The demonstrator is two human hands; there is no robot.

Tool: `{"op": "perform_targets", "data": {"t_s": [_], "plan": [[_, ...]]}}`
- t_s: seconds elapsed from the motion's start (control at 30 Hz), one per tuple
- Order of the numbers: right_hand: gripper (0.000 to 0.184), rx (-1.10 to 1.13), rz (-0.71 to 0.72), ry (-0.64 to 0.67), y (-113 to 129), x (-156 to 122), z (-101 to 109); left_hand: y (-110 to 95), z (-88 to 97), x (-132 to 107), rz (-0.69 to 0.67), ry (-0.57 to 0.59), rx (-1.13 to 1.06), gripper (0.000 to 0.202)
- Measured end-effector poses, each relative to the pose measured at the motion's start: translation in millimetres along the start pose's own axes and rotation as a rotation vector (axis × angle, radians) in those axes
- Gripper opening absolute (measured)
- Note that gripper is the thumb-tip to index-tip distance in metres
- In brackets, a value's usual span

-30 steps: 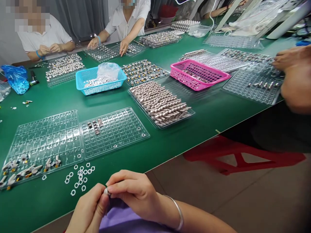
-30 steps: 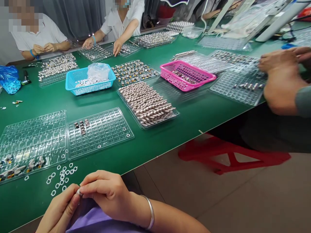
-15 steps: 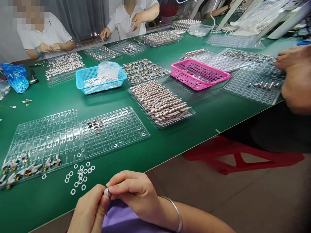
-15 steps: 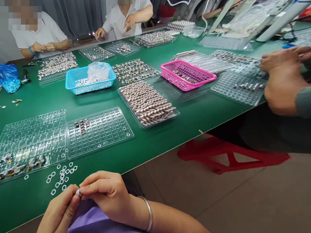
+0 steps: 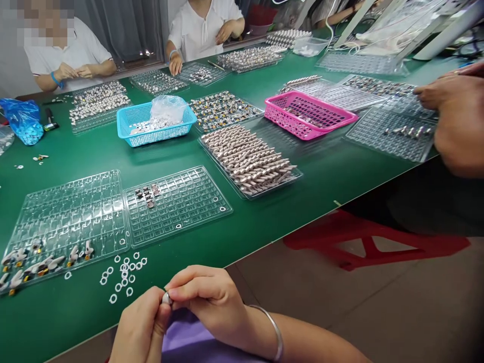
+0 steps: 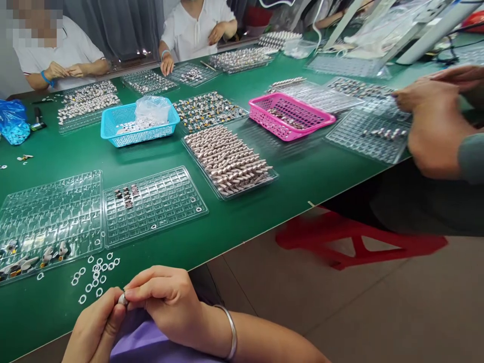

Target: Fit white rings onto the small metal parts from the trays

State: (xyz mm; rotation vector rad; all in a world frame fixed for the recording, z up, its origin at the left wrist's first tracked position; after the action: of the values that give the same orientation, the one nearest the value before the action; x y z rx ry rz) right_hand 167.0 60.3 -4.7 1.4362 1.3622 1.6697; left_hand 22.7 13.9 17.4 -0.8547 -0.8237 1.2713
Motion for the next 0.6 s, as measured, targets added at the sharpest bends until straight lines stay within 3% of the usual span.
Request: {"op": "perform_targets", "data": {"t_s": [0.1,0.23,0.4,0.6], "plan": [[0.017,0.008,0.016,-0.005,1.1,0.2,0.3,0.2,1.9,0.9,0.016,0.036,-0.022,0.034],[0.021,-0.030,0.094,0.007,4.2,-0.5,1.2,-1.3,2.8,2.5,0.221,0.154,-0.238,0.037],[0.021,-0.175,0.208,0.012,7.7,0.5,2.7,-7.3,3.2,3.5,0.331,0.074,-0.378,0.044],[0.021,-0.144,0.186,0.000,5.7,-1.3,2.3,-4.4,1.3,1.0,0.370,0.094,-0.345,0.042]]}}
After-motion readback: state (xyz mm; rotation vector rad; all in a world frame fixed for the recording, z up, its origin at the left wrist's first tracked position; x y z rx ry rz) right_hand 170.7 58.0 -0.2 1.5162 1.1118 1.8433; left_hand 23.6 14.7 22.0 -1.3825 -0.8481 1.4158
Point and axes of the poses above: each hand's wrist, its own x-axis towards the middle knuckle, its own z-axis out of the back of the hand, y = z × x, the point moved 3 cm from there along x, towards the middle knuckle, and after that the axes turned 7 degrees about -x, right-handed, at the moved point
